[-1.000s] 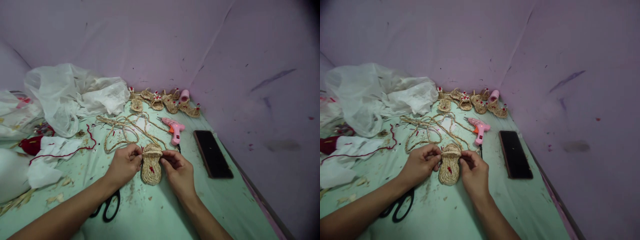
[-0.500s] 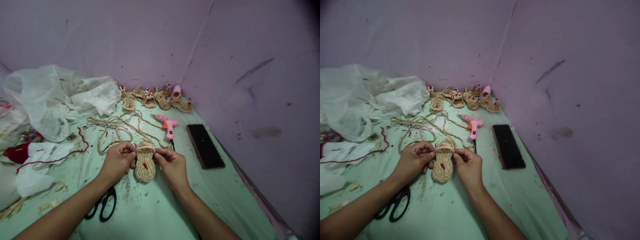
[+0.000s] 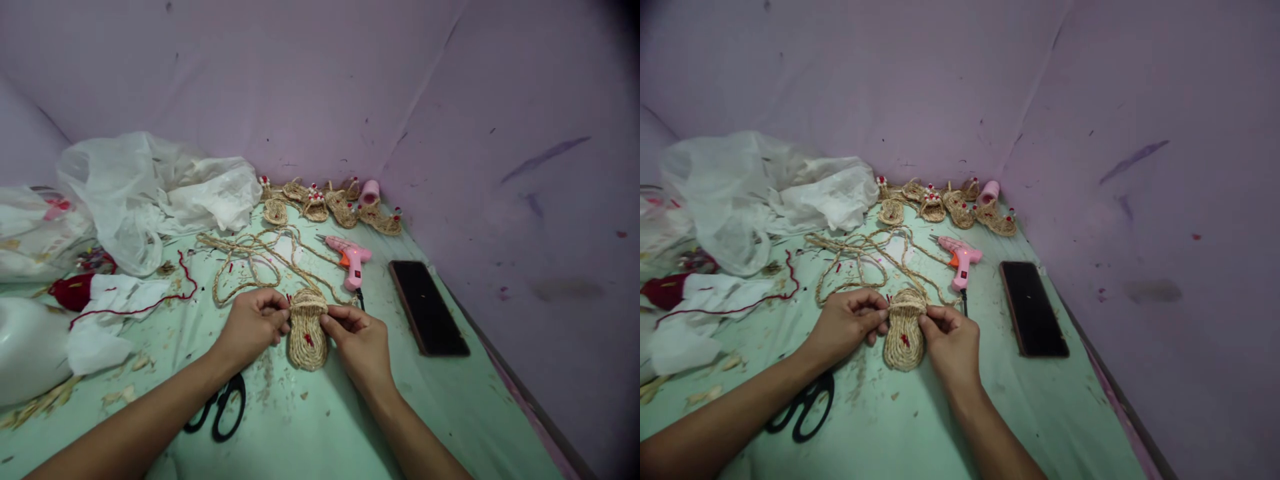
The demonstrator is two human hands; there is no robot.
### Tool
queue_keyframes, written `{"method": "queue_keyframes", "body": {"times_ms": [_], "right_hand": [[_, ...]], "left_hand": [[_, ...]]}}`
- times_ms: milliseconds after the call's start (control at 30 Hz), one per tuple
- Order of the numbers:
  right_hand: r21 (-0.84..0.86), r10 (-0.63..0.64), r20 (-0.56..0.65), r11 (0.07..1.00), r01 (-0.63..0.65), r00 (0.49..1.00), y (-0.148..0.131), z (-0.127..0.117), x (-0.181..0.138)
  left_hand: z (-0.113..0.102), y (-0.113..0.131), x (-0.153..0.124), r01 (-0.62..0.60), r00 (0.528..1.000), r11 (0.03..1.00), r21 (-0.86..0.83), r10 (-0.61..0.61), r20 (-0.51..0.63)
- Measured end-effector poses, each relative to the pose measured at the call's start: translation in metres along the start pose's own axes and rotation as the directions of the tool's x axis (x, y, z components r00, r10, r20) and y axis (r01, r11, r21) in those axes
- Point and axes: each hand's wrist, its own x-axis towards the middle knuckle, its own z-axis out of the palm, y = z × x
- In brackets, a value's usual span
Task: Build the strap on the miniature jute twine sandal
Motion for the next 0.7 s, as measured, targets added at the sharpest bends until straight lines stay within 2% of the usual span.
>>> {"method": "queue_keyframes", "body": {"times_ms": [233,367,467,567,700], "right_hand": [[0.022,-0.079,0.038,0.997,0.078,0.996,0.0004,-0.0035,-0.0028],[0.179,0.040,0.086,0.982,-0.055,0.996,0.0007,-0.0061,-0.0027],[0.319,0.146,0.168,0.928,-0.194,0.975,-0.0009,-0.0065,-0.0027],[0.349,0.210,0.211,0.896,-0.275,0.955,-0.0031,-0.0055,-0.0032],[0.313,0.219,0.191,0.910,-0.271,0.957,-0.0044,-0.0041,-0.0035]], "left_hand": [[0.0012,0.0001,-0.0003,0.014,1.000,0.998,-0.055,-0.013,0.022],[0.0010,-0.0003,-0.0014,0.014,1.000,0.998,-0.061,-0.013,0.021],[0.0013,-0.0007,-0.0019,0.029,0.999,0.999,-0.046,-0.027,0.043],[-0.0002,-0.0015,-0.0017,-0.038,0.998,0.997,0.071,0.034,0.047],[-0.0066,0.0004,-0.0010,-0.216,0.976,0.930,0.299,0.193,0.102]]}}
